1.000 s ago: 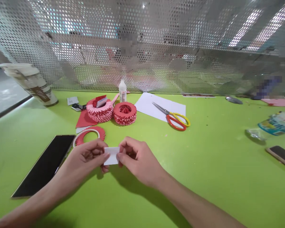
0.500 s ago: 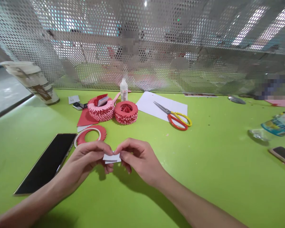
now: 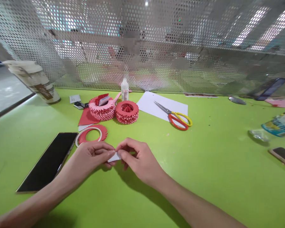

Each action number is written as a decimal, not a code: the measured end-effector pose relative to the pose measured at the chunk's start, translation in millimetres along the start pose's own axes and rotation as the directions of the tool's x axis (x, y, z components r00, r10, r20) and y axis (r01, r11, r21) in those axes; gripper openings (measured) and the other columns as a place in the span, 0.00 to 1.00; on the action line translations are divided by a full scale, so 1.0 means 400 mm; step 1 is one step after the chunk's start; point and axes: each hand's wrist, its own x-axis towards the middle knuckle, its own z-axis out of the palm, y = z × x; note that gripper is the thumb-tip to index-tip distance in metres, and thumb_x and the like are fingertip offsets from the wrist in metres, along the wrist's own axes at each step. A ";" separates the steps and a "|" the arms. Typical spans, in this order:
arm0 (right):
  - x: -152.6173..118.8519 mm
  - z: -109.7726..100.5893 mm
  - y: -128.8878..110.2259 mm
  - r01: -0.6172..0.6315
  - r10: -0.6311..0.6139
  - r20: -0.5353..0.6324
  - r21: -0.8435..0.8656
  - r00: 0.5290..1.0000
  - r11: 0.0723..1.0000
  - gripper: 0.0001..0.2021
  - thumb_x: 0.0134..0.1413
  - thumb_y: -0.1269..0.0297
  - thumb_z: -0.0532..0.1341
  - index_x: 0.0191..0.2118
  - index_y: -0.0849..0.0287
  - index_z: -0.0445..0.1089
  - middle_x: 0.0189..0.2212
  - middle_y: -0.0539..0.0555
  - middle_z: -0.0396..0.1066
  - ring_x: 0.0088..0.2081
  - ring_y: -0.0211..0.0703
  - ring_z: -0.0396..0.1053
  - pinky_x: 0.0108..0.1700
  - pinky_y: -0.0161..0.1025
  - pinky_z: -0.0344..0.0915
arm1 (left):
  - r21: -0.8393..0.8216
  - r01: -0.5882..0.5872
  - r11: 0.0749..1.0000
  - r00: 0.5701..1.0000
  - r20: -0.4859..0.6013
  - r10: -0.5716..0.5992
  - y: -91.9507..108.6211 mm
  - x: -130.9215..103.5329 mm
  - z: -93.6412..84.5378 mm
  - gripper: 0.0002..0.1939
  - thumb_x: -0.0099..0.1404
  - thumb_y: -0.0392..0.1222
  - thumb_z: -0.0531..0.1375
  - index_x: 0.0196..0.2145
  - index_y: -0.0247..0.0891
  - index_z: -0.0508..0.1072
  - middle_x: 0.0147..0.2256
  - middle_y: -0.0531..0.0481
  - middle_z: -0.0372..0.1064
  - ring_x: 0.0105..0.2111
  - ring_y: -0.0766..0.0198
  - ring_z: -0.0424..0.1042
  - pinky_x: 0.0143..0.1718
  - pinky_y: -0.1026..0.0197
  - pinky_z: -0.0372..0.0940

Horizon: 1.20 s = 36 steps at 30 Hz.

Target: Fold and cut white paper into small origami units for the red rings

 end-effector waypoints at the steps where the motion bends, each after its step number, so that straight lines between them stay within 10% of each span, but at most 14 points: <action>1: 0.000 0.001 0.000 -0.006 0.006 -0.005 -0.015 1.000 1.000 0.06 0.67 0.62 0.64 0.42 0.58 0.76 0.30 0.49 0.74 0.29 0.38 0.72 0.32 0.34 0.73 | 0.006 0.002 1.000 1.000 -0.002 -0.002 0.000 0.000 0.001 0.11 0.62 0.49 0.71 0.33 0.38 0.83 0.29 0.50 0.83 0.30 0.60 0.83 0.34 0.62 0.74; 36: -0.003 0.002 -0.006 0.047 -0.053 -0.032 -0.180 0.998 0.983 0.03 0.68 0.65 0.64 0.45 0.55 0.74 0.33 0.48 0.77 0.29 0.38 0.74 0.34 0.35 0.71 | -0.017 0.009 1.000 0.995 0.098 -0.007 -0.007 0.001 -0.006 0.12 0.66 0.47 0.68 0.31 0.36 0.81 0.30 0.48 0.84 0.31 0.61 0.83 0.37 0.63 0.76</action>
